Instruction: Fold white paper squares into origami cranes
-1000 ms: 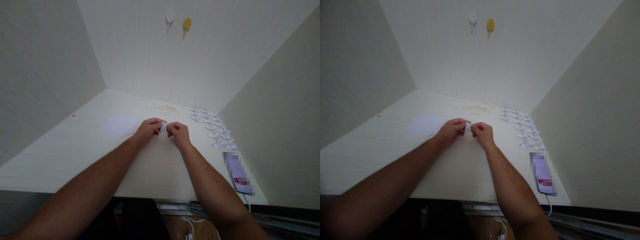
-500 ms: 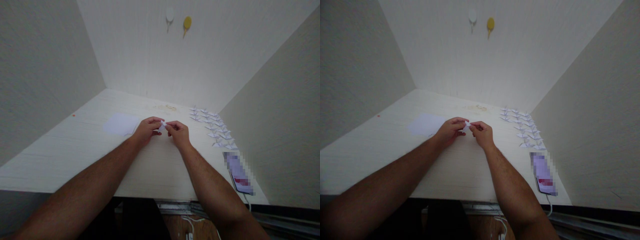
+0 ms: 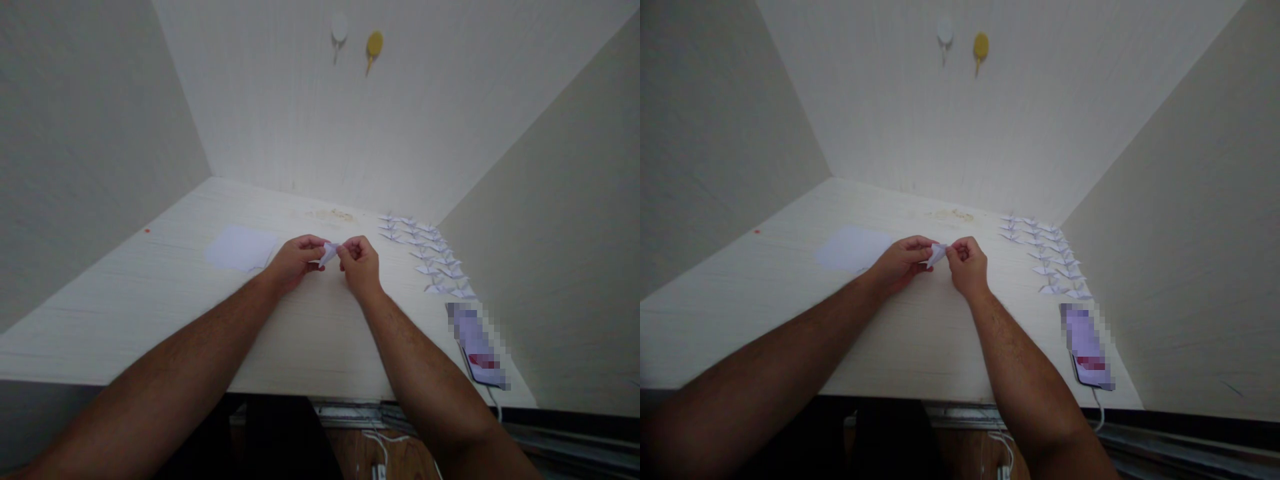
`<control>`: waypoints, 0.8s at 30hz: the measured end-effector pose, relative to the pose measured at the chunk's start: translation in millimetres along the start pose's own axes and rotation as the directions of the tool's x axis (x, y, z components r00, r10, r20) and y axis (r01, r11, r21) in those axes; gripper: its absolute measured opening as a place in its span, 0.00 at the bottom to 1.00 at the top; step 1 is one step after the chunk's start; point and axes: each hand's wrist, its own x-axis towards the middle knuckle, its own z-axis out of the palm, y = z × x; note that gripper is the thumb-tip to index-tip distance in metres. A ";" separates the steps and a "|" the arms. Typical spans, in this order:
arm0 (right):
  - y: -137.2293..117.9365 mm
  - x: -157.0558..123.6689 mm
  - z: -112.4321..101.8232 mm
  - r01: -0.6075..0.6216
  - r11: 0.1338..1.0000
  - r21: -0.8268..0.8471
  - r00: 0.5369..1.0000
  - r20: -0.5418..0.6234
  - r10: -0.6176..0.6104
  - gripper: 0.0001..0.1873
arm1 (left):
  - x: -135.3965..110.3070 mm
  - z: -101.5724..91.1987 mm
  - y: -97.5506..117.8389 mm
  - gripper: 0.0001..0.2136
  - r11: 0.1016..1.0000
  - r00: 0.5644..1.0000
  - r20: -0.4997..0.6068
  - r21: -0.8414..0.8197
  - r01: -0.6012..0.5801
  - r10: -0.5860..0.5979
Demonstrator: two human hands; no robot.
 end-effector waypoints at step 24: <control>-0.9 -5.0 -0.6 0.201 0.959 -0.200 0.978 0.101 -0.184 0.09 | 2.7 -1.8 -2.0 0.13 1.000 0.999 -0.033 -0.021 -0.021 0.020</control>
